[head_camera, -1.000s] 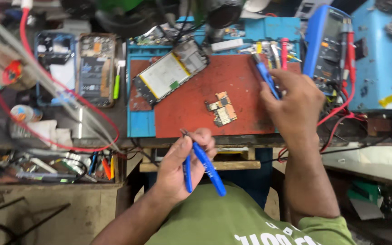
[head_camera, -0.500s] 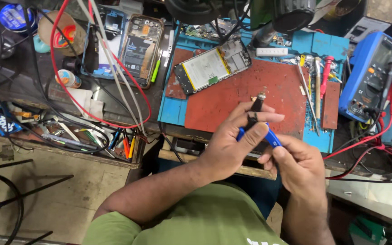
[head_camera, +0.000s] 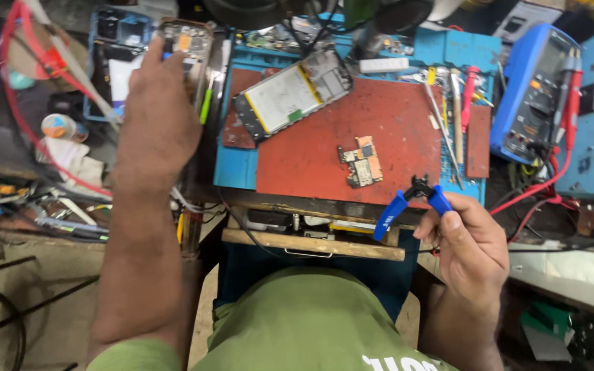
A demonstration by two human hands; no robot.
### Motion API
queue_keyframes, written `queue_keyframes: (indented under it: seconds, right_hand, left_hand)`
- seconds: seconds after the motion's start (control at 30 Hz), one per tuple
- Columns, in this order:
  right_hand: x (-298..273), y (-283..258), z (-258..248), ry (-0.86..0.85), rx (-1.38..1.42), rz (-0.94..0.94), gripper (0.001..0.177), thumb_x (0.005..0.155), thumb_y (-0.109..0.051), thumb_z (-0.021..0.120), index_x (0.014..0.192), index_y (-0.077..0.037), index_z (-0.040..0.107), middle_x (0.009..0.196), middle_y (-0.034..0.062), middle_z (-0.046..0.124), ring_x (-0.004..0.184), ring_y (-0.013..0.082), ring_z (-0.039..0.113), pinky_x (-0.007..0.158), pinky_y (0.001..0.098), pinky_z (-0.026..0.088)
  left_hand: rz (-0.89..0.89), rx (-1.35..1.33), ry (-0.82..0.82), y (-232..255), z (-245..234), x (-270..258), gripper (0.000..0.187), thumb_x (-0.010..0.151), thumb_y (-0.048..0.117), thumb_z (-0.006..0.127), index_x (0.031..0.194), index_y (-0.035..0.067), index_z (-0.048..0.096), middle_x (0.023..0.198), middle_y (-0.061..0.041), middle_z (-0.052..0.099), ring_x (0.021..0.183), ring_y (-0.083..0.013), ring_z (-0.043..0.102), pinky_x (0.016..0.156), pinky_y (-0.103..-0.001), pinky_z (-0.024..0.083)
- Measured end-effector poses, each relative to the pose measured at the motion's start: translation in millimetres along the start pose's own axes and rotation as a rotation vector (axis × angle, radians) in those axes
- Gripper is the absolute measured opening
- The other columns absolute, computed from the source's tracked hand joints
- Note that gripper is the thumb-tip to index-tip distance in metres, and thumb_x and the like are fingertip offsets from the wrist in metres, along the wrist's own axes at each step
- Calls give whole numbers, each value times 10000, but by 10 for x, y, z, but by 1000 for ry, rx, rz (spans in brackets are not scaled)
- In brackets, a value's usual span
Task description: The person disassembles a smartphone, removes the motherboard, and uses a blue pen-like tool to scrape and clean specific areas on the circuit board. They then use a metal tool to further scrape the board and finally connect multimeter probes to test the circuit.
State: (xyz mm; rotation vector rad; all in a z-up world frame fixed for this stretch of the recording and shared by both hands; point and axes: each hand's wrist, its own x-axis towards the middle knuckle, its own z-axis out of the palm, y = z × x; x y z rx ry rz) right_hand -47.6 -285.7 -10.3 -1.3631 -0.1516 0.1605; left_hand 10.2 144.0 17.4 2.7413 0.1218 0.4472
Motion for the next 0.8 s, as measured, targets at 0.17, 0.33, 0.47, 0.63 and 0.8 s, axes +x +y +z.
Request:
queue_keyframes:
  seconds: [0.17, 0.33, 0.47, 0.63, 0.8]
  right_hand:
    - [-21, 61, -47, 31, -2, 40, 321, 1095, -148, 521, 1268, 103, 623, 964, 130, 673, 819, 121, 541, 763, 250, 423]
    - [-91, 158, -23, 45, -43, -24, 310, 1075, -142, 560, 1247, 102, 645, 952, 68, 599, 876, 119, 515, 799, 260, 404]
    - [-142, 152, 107, -7, -42, 31, 311, 1035, -137, 579, 1196, 110, 677, 988, 61, 600, 839, 108, 485, 747, 253, 382]
    - [-93, 29, 395, -74, -226, 64, 352, 1038, -204, 554, 1240, 54, 684, 1015, 90, 646, 875, 152, 558, 799, 284, 443]
    - [41, -261, 623, -132, -1040, -466, 829, 782, -344, 778, 1427, 57, 445, 1260, 218, 545, 1120, 345, 554, 983, 440, 458]
  left_hand:
    - [-11, 4, -16, -86, 54, 61, 453, 848, -85, 636, 1300, -91, 604, 1440, -311, 526, 1246, -513, 537, 1073, -532, 445]
    - [65, 33, 150, 68, -13, -9, 333, 962, -70, 655, 1294, -65, 624, 1449, -286, 559, 1247, -484, 555, 1076, -508, 457]
    - [-3, -373, 154, 637, -188, -488, 244, 1089, 40, 670, 1325, 6, 619, 1229, -153, 669, 1115, -268, 666, 1019, -374, 536]
    - [-1, -1228, -600, 1507, 70, -900, 502, 858, 131, 833, 1303, 3, 642, 1023, -72, 748, 832, -73, 685, 749, -244, 611]
    - [-157, -1222, -515, 1656, 362, -906, 323, 913, 131, 799, 1184, 0, 682, 939, -72, 761, 783, -64, 709, 647, -218, 612]
